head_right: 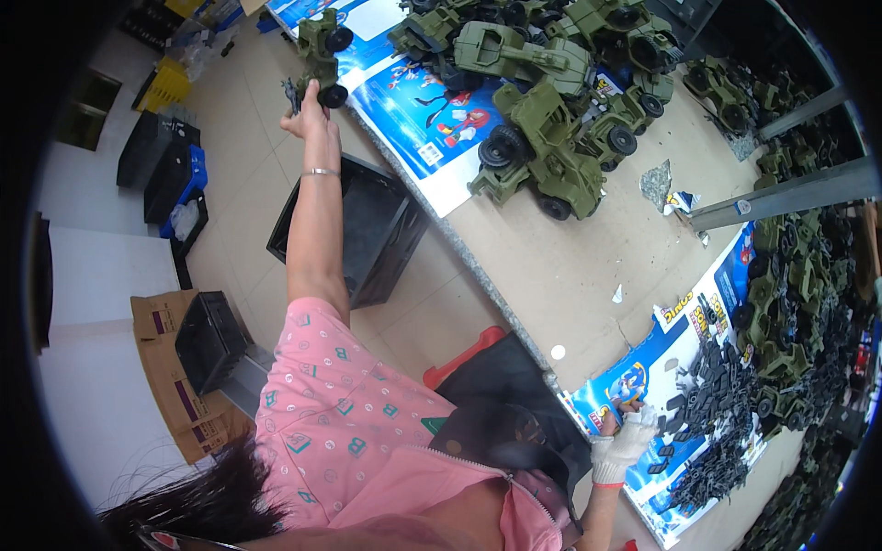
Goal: The person assembles green plastic toy vehicles by hand at a factory workstation, then inspects the assembled toys.
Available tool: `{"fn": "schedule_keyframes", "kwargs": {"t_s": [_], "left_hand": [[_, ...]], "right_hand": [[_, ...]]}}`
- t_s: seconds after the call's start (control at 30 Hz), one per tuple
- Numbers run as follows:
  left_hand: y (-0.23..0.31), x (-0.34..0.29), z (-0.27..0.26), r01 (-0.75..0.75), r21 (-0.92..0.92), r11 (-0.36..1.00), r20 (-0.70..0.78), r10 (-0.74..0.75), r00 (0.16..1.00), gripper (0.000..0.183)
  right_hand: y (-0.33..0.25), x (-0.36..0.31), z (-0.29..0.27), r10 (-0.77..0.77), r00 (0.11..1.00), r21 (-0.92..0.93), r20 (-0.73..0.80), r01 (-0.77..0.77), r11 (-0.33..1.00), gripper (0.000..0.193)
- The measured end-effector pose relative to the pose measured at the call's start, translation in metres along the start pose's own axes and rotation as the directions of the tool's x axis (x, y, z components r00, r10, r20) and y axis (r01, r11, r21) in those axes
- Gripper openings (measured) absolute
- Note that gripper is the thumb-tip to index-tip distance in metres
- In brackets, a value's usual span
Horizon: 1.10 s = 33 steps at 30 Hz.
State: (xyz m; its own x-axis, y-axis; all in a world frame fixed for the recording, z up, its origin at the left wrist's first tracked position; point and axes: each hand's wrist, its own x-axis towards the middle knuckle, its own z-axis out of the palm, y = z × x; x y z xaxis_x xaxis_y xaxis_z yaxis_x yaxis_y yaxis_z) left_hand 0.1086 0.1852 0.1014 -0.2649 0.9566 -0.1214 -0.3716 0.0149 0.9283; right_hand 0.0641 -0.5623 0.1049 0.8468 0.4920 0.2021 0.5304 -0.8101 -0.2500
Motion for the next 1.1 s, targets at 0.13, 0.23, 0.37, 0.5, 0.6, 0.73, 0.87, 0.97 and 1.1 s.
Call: {"fn": "schedule_keyframes", "kwargs": {"t_s": [0.13,0.23,0.37,0.5,0.6,0.73,0.87,0.97,1.1], "left_hand": [[0.004,-0.011,0.059,-0.039,0.051,0.998,-0.080,0.043,0.996,0.083],[-0.001,-0.009,0.069,-0.028,0.036,0.999,-0.083,0.031,0.996,0.082],[-0.003,-0.002,0.076,0.005,0.099,0.995,-0.142,0.009,0.990,0.080],[-0.006,-0.012,0.102,0.026,0.163,0.986,-0.153,0.000,0.988,0.077],[-0.006,-0.006,0.096,-0.024,0.176,0.984,-0.167,0.053,0.985,0.075],[-0.017,0.010,0.086,-0.107,0.306,0.946,-0.237,0.185,0.954,0.067],[-0.031,0.032,0.084,-0.129,0.216,0.968,-0.162,0.166,0.973,0.078],[-0.035,0.057,0.082,-0.163,0.221,0.962,-0.172,0.203,0.964,0.081],[-0.034,0.082,0.047,-0.176,0.012,0.984,-0.208,0.175,0.962,0.081]], "right_hand": [[-0.002,0.002,-0.001,0.015,1.000,0.006,-0.009,-0.015,1.000,0.023],[-0.007,0.010,-0.004,0.041,0.999,0.022,0.028,-0.042,0.999,0.023],[-0.002,0.010,-0.001,0.013,1.000,0.055,0.015,-0.014,0.998,0.024],[0.007,0.000,0.004,0.026,0.999,0.050,0.018,-0.027,0.998,0.024],[0.003,0.004,0.001,0.037,0.999,0.058,0.032,-0.039,0.998,0.024],[0.003,0.005,0.004,0.017,1.000,0.081,0.015,-0.018,0.997,0.025],[0.016,-0.003,0.012,-0.021,0.997,0.081,0.070,0.015,0.997,0.033],[0.022,-0.004,0.011,-0.098,0.974,0.084,0.206,0.083,0.993,0.034],[0.027,-0.004,0.009,-0.142,0.931,0.046,0.336,0.135,0.990,0.036]]}}
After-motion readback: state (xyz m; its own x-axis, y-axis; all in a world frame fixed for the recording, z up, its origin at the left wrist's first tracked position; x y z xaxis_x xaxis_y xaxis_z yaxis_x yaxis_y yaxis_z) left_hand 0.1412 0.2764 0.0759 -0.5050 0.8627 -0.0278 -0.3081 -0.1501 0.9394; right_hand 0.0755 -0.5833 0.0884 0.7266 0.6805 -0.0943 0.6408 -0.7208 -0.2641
